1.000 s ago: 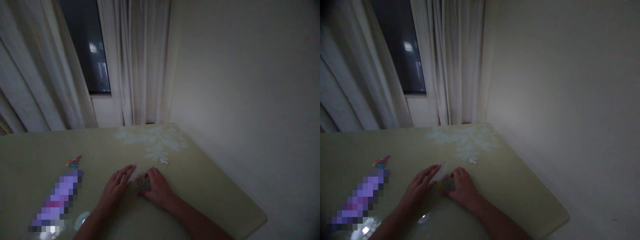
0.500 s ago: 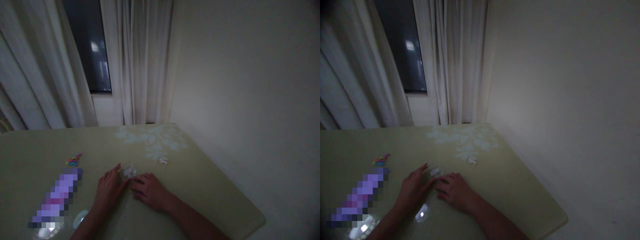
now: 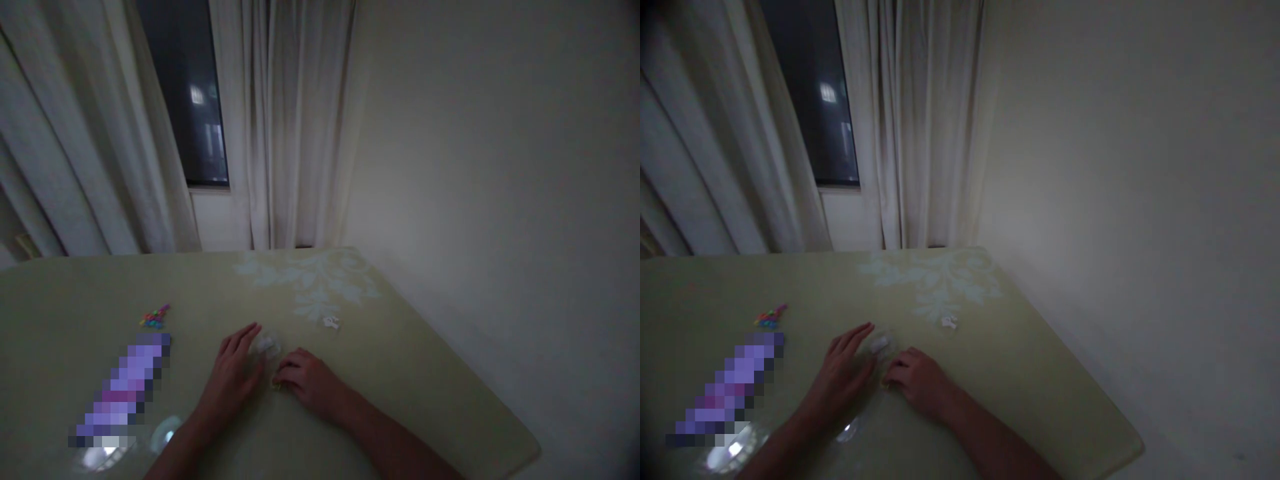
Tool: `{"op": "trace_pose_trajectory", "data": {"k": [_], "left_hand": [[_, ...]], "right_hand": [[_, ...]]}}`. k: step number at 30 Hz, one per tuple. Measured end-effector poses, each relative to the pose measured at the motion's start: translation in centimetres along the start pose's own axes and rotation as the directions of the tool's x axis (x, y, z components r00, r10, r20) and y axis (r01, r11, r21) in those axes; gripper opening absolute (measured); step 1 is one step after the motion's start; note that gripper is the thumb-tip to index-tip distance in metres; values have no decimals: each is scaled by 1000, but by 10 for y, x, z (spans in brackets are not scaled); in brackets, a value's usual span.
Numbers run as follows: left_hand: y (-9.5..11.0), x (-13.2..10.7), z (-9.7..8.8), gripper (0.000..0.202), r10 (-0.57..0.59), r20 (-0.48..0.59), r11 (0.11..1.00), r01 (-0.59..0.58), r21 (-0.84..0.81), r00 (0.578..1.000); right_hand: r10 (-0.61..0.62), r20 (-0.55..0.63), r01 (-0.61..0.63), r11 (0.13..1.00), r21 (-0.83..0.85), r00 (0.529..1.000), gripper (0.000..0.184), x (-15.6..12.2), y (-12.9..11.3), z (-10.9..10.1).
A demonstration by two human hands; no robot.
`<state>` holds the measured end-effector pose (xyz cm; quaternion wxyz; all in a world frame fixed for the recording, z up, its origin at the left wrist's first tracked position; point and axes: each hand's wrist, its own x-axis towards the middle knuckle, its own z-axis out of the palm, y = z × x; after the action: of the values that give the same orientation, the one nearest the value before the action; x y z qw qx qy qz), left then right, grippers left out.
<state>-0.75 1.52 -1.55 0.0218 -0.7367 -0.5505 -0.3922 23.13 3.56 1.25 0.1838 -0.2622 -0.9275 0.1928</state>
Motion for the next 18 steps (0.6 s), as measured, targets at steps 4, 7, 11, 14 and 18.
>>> {"op": "trace_pose_trajectory", "data": {"k": [4,7,11,14,18], "left_hand": [[5,7,-9,25,-173,-89,966,152,-211,981],[10,11,-16,23,-316,-47,844,258,-470,948],[19,16,-27,38,-453,28,658,355,-664,891],[24,20,-36,47,-494,84,601,410,-686,865],[27,21,-38,53,-580,137,559,515,-650,803]], "right_hand": [[78,-60,-79,997,-4,995,22,-1,8,4],[94,-75,-93,996,17,993,25,-4,12,4],[81,-66,-80,996,28,995,30,-8,12,2],[75,-59,-74,997,17,995,29,-8,8,1],[57,-51,-56,998,23,997,28,-7,2,-1]]}}
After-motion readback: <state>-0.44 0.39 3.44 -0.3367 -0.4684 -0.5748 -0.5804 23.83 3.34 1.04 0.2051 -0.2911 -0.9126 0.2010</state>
